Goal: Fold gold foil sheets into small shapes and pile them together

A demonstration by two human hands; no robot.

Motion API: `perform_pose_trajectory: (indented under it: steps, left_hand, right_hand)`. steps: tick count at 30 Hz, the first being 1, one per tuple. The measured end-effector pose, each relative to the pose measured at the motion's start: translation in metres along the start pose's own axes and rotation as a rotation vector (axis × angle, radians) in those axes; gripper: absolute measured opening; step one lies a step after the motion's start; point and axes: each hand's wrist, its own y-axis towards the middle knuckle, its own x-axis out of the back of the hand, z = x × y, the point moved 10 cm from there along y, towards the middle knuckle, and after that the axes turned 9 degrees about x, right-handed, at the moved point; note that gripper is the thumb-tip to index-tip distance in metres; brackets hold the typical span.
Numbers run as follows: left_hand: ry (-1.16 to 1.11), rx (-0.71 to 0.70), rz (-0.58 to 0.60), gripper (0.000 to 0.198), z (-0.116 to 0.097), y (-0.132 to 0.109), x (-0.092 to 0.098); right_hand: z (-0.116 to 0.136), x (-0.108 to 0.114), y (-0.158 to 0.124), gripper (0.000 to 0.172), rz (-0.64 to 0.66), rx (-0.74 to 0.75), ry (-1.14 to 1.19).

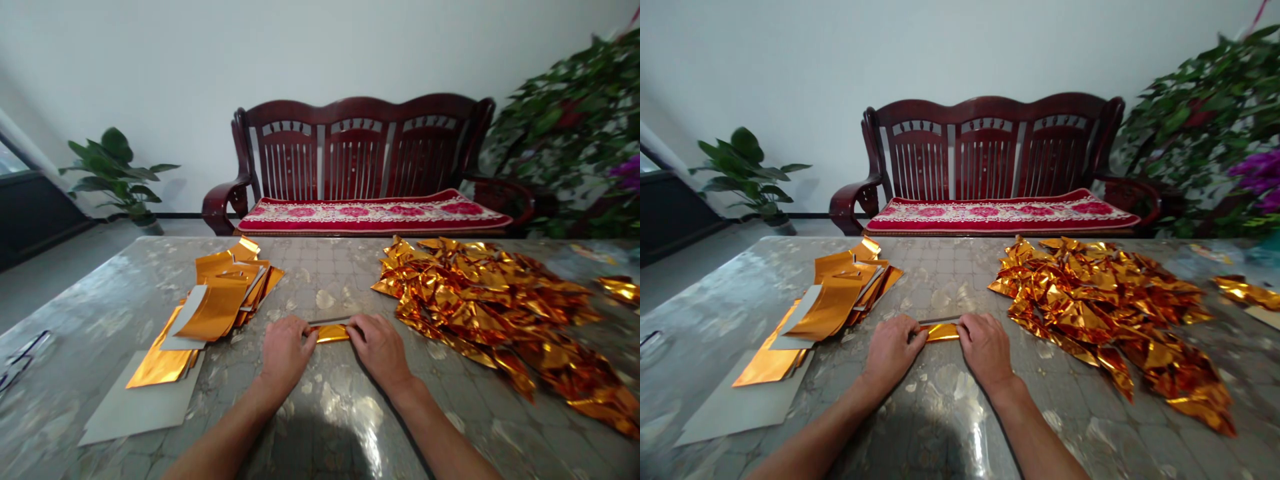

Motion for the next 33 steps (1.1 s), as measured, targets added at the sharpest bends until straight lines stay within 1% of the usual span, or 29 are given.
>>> perform_pose_trajectory:
  steps: [4, 12, 17, 23, 33]
  left_hand:
    - [0.018, 0.028, 0.013, 0.021, 0.002, 0.001, -0.001]
    - [0.030, 0.047, 0.033, 0.020, 0.001, 0.000, -0.006]
    - [0.031, 0.082, 0.032, 0.019, 0.005, 0.001, -0.008]
    - [0.065, 0.080, 0.028, 0.023, 0.004, 0.002, -0.010]
    - [0.021, 0.088, 0.026, 0.016, 0.005, -0.001, -0.009]
  right_hand:
    - [0.000, -0.001, 0.000, 0.008, 0.004, 0.004, -0.002]
    - [-0.006, -0.007, 0.002, 0.006, 0.038, -0.046, 0.023]
    - [-0.009, -0.009, 0.001, 0.006, 0.043, -0.061, 0.043]
    - [-0.011, -0.008, 0.001, 0.007, 0.029, -0.081, 0.035]
    - [-0.014, -0.011, 0.002, 0.005, 0.039, -0.097, 0.027]
